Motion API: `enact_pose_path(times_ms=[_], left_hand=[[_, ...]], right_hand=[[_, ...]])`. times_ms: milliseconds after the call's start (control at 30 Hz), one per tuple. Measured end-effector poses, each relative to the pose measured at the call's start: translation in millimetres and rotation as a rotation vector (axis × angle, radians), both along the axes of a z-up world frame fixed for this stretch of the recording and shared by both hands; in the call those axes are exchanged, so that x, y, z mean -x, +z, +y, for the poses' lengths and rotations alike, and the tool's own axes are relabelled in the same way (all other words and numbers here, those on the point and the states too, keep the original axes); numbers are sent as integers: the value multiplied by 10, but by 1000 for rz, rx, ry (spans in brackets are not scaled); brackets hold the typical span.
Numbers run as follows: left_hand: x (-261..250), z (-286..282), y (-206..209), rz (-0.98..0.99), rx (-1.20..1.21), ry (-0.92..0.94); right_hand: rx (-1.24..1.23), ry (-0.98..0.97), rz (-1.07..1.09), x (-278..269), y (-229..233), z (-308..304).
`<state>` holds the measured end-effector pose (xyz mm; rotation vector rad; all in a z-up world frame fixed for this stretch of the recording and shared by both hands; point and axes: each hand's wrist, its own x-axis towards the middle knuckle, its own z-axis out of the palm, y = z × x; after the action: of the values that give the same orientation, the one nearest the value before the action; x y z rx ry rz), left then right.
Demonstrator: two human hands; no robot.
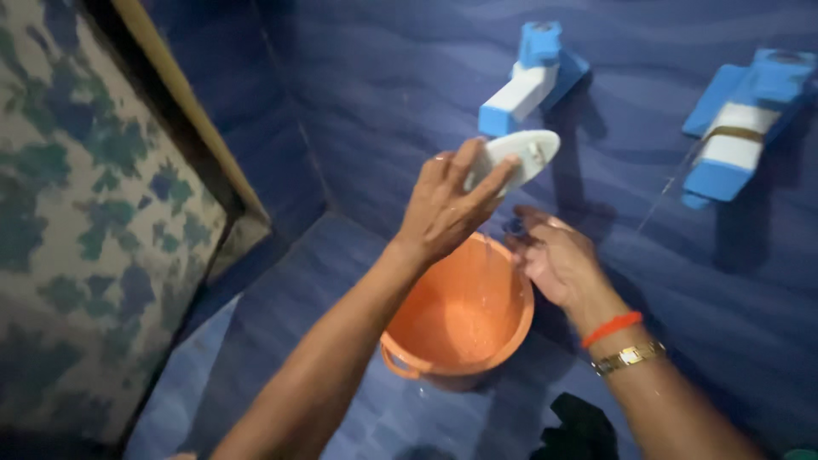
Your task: The person washes a dark rag using water from a faucet, then scrubs the wall tiles and fixtures with a brush and cleaning tool.
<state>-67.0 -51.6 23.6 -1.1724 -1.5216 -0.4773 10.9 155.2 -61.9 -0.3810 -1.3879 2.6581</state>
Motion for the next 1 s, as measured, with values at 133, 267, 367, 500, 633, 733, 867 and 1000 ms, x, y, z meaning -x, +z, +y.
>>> enact_pose_path(times_ms=[133, 267, 367, 500, 633, 733, 867, 1000], left_hand=[[-214, 393, -354, -310, -277, -117], [-541, 649, -538, -570, -602, -180], [-379, 773, -565, -1123, -947, -401], [66, 989, -167, -1547, -1424, -1311], [-302, 1042, -124, -1847, -1577, -1483], [-478, 962, -26, -1839, -1737, -1569], [-452, 937, 389, -1773, -1738, -1500], [-452, 900, 558, -1812, -1862, -1297]], right_hand=[[37, 39, 18, 157, 109, -454], [105, 14, 86, 261, 31, -226], [-25, 82, 112, 348, -146, 34], [-36, -3, -42, 260, -53, 116], [30, -41, 40, 181, 125, 91], [75, -102, 43, 111, 126, 79], [7, -97, 29, 11, 182, 65], [-47, -203, 49, 12, 142, 124]])
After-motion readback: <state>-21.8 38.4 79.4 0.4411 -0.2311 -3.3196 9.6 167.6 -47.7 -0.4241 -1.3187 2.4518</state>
